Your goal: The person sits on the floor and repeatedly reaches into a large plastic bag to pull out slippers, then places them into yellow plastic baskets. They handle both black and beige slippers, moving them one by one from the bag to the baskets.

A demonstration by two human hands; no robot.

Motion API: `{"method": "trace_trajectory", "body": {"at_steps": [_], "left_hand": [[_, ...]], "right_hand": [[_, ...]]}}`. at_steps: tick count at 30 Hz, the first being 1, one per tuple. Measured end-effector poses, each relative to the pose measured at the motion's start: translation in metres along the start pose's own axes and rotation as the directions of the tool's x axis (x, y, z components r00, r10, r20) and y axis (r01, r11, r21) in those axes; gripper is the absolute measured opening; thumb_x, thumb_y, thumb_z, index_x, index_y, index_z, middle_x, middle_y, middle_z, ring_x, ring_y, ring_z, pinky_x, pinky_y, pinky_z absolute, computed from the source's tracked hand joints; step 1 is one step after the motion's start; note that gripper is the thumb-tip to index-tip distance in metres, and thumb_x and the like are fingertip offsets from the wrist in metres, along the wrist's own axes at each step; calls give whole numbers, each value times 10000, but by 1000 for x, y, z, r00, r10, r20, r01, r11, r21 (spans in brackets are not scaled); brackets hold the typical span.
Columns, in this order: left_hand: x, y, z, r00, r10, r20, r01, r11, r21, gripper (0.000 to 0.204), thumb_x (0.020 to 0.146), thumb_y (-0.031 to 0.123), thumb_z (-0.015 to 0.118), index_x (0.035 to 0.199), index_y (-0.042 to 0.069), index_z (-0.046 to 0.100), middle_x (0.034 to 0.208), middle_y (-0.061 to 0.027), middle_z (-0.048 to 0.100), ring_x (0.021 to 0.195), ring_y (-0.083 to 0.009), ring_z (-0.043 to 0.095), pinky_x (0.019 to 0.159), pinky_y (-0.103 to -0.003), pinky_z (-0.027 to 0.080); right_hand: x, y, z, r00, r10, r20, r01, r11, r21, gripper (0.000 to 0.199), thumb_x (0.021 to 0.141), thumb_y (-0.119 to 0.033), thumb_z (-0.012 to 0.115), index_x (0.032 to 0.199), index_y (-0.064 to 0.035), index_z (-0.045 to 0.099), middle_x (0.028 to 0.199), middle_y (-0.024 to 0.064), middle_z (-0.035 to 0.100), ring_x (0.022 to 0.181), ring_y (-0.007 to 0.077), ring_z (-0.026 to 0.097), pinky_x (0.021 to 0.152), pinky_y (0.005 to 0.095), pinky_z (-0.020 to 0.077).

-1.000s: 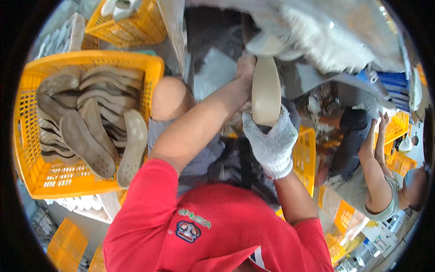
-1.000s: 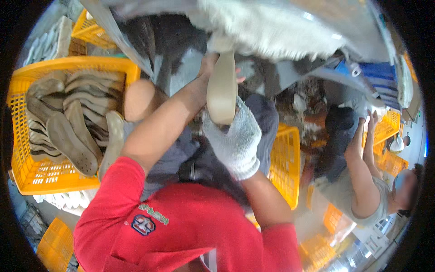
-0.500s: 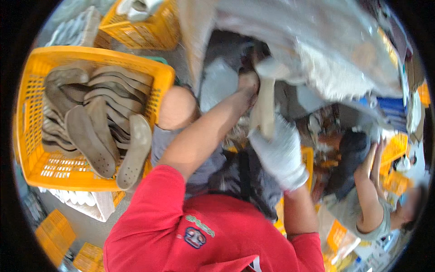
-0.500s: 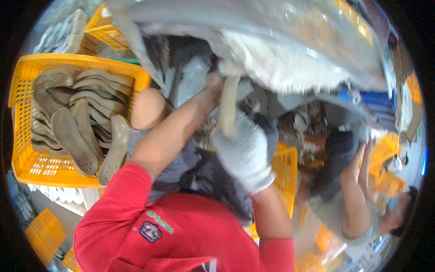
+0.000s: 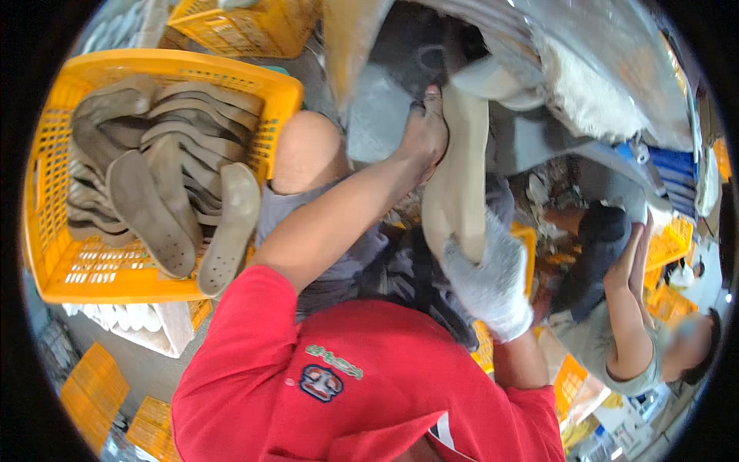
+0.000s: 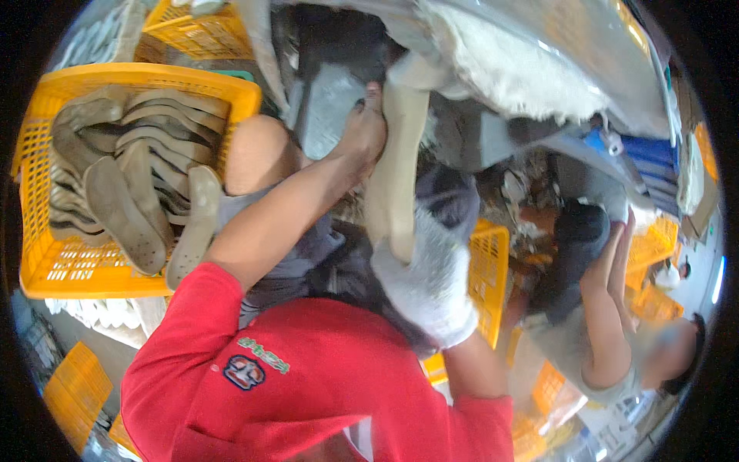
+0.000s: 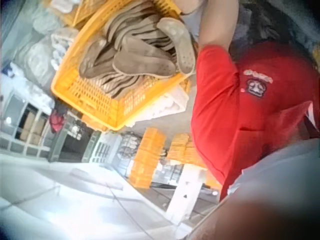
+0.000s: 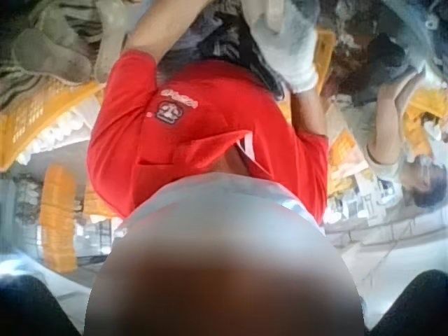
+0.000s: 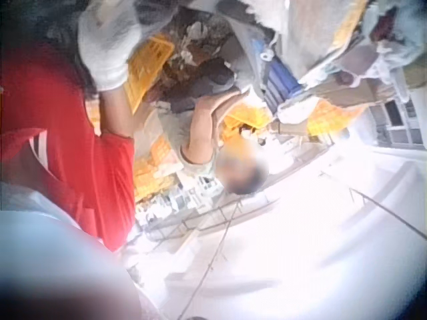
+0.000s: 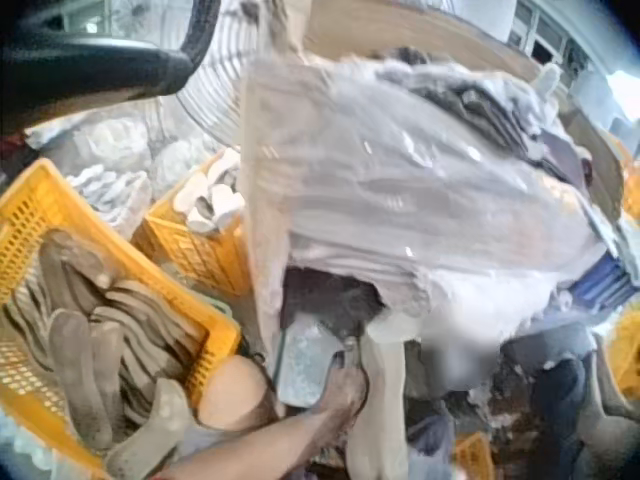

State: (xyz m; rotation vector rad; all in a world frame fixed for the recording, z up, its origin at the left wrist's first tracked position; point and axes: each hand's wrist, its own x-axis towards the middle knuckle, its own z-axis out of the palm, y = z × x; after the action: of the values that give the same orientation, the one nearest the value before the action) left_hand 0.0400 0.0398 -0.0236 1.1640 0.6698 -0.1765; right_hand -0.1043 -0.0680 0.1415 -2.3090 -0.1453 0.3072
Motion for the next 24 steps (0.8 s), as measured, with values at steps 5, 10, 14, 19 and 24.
{"method": "trace_trajectory", "body": {"at_steps": [5,10,14,19,24], "left_hand": [[34,-19,14,967,-28,254,78,979,-190,600,1094,470,433,1186,-73,672,1033,-225,732,925,-299,739,813,-446,603],[-32,-16,-35,852,94,515,-390,770,504,626,1022,524,564,1296,-32,655,1200,-248,703,1154,-330,665,1005,-474,513],[-90,14,-181,760,633,146,-561,527,639,611,844,384,767,1284,-10,610,1267,-270,595,1221,-385,563,1097,-513,408],[-130,102,-461,185,733,-654,444,532,721,532,942,70,622,1426,-96,475,1151,-246,691,1014,-358,695,921,-493,556],[-183,145,-407,838,478,-265,-375,855,358,366,913,101,626,1248,-45,649,1090,-159,725,934,-256,735,789,-336,620]], "right_hand": [[29,40,-2,995,-91,-29,83,977,-196,403,832,-129,730,1226,-45,705,1055,183,759,950,393,737,852,426,581],[-37,73,-24,994,111,9,-111,994,12,409,906,-154,768,1265,22,678,1169,153,740,1044,225,701,869,378,564],[-109,171,-44,982,80,-171,-135,930,-341,483,931,-219,767,1317,46,647,1233,170,715,1132,245,665,966,376,522],[-141,234,-49,932,343,-117,-309,583,-752,510,969,-229,736,1369,59,607,1312,182,683,1211,253,632,1032,373,486],[-99,175,-21,982,-41,-185,27,996,-81,525,1031,-276,669,1423,60,572,1424,188,629,1294,276,596,1096,390,460]]}}
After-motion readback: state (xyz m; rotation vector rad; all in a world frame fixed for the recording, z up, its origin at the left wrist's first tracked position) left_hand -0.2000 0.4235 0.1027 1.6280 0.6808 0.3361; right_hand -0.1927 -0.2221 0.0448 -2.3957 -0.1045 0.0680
